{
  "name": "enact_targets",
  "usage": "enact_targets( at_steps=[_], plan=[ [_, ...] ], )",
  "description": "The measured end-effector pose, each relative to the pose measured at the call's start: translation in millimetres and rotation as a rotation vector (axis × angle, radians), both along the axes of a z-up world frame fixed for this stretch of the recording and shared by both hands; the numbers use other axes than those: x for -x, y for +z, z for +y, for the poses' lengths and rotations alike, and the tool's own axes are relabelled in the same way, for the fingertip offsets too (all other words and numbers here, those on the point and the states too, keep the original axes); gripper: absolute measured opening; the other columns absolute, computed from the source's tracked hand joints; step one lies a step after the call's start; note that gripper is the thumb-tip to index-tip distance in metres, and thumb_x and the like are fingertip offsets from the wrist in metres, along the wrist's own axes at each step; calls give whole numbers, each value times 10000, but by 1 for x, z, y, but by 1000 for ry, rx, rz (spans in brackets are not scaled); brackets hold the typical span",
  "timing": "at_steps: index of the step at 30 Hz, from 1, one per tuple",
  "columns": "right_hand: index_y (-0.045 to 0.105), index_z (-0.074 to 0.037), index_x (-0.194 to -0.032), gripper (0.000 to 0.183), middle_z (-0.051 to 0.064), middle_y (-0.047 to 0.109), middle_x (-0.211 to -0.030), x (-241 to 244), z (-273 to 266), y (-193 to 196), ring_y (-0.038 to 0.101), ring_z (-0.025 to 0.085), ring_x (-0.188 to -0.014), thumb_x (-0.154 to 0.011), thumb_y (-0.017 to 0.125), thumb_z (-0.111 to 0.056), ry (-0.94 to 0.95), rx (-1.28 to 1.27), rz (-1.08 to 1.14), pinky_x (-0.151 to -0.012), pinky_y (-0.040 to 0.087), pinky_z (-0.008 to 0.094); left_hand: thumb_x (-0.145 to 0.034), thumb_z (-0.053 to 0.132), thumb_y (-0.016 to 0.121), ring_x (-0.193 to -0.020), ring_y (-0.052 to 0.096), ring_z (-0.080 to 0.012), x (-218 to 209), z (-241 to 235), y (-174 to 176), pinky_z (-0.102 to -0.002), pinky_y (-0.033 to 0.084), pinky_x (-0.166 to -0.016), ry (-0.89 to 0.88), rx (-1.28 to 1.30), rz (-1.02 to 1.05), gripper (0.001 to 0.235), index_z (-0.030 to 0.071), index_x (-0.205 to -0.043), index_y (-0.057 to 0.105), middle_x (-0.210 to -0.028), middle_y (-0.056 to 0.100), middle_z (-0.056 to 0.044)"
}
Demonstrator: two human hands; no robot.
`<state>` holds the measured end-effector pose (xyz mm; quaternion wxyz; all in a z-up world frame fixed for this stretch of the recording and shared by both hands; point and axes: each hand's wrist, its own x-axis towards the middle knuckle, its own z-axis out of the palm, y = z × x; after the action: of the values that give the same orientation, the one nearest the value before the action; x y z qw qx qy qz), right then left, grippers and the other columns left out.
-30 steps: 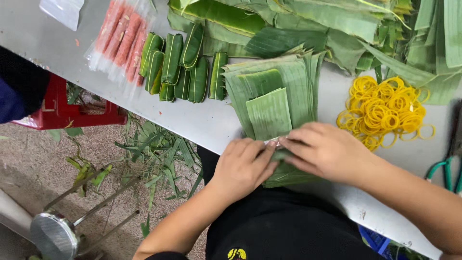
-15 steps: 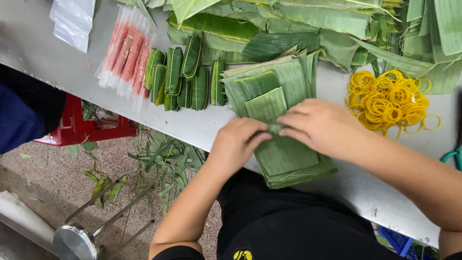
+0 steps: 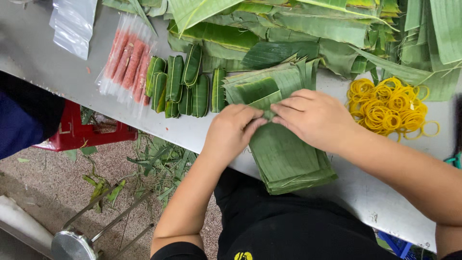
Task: The person wraps pre-portioned pink sausage links in banana leaves, folds the leaves into neat rectangular packets, and secures each with a yellow rubber band. The finished packets are placed in a row on the table.
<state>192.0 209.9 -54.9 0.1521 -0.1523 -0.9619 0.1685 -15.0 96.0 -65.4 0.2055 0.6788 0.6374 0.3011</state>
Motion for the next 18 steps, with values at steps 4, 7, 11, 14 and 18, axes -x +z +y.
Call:
enact_targets(
  at_steps=[4, 7, 11, 14, 18],
  plan=[
    [709, -35, -1228, 428, 83, 695, -1301, -1, -2, -3, 658, 241, -1183, -816, 644, -134, 23, -239, 30, -928, 558, 351, -906, 180, 792, -959, 668, -284, -2, 7, 2, -393, 547, -818, 118, -165, 165, 203, 120, -1087, 724, -1059, 704, -57],
    [696, -15, -1261, 473, 110, 690, -1307, 7, -6, -7, 655, 249, -1203, -811, 623, -141, -48, -310, -19, -962, 554, 350, -863, 121, 728, -972, 672, -261, -16, -5, 17, -409, 529, -834, -226, -423, 194, 270, 68, -1128, 714, -1072, 693, -66],
    [686, -17, -1283, 457, 98, 696, -1261, 11, 2, -8, 657, 275, -1123, -849, 661, -154, -30, -150, -10, -910, 568, 361, -784, 226, 744, -875, 627, -268, -49, -35, 39, -401, 489, -759, -366, -115, 151, 214, 112, -944, 661, -948, 628, -59],
    [684, -26, -1263, 412, 97, 702, -1197, 2, -2, -6, 664, 284, -1067, -892, 700, -202, 15, -73, 3, -836, 578, 378, -767, 214, 745, -935, 635, -273, -51, -50, 42, -396, 515, -814, -313, -60, 201, 253, 92, -972, 662, -995, 632, -71],
    [682, 0, -1251, 454, 118, 709, -1166, -25, -33, 3, 678, 287, -1045, -854, 710, -219, 113, 26, -66, -786, 579, 375, -844, 224, 756, -1026, 640, -272, -47, -61, 36, -410, 553, -909, -300, -124, 242, 329, 34, -1101, 679, -1126, 651, -109]
  ],
)
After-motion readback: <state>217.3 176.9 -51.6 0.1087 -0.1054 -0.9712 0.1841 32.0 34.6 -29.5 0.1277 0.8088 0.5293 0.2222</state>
